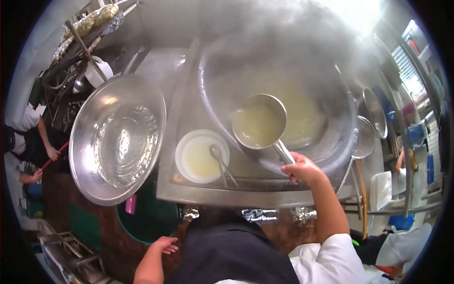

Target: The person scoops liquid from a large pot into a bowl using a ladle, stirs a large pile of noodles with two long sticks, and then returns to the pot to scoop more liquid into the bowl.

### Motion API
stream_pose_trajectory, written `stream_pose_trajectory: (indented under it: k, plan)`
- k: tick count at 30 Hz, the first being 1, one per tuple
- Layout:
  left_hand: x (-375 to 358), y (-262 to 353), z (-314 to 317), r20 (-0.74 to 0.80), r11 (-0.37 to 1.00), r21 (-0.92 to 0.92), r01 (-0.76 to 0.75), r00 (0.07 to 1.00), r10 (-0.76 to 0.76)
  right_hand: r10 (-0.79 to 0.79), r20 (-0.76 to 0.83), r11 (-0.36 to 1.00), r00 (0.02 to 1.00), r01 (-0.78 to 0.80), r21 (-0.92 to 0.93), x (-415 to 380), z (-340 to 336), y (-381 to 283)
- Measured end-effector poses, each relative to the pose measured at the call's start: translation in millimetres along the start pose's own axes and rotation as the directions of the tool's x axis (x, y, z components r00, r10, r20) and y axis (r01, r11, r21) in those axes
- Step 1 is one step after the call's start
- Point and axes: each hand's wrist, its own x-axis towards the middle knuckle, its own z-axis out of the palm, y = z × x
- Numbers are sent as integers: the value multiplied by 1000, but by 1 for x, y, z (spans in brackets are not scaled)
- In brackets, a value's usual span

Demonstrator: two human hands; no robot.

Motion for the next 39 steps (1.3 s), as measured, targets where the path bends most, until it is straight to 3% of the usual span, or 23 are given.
stream_pose_trajectory:
  k: [2, 6, 10, 14, 18, 21, 27, 39]
  plan:
    - [2, 7, -1, 72, 992, 122, 41, 996, -50, -82, 1, 996, 997, 82, 26, -8, 10, 0]
    - [24, 1, -6, 138, 988, 145, 49, 988, -69, -94, -75, 995, 993, 92, -40, -18, 30, -2]
    - [9, 8, -8, 37, 996, 90, -23, 999, 20, -81, -150, 990, 985, 61, -129, -32, 46, -4]
    - [-6, 8, -16, 15, 993, 119, 4, 1000, -5, -103, -198, 981, 975, 67, -182, -37, 60, -2]
    - [-2, -3, -21, 15, 986, 162, 22, 1000, -25, -115, -229, 969, 967, 59, -240, -39, 70, 2]
    - [2, -5, -25, 26, 972, 227, -63, 998, 59, -132, -281, 967, 951, 61, -247, -48, 76, -4]
    - [14, -13, -27, 52, 957, 290, -32, 998, 17, -179, -342, 937, 923, 54, -345, -59, 89, -11]
    - [-27, 2, -19, 51, 959, 283, -10, 999, -4, -268, -380, 858, 886, 40, -512, -62, 97, -15]
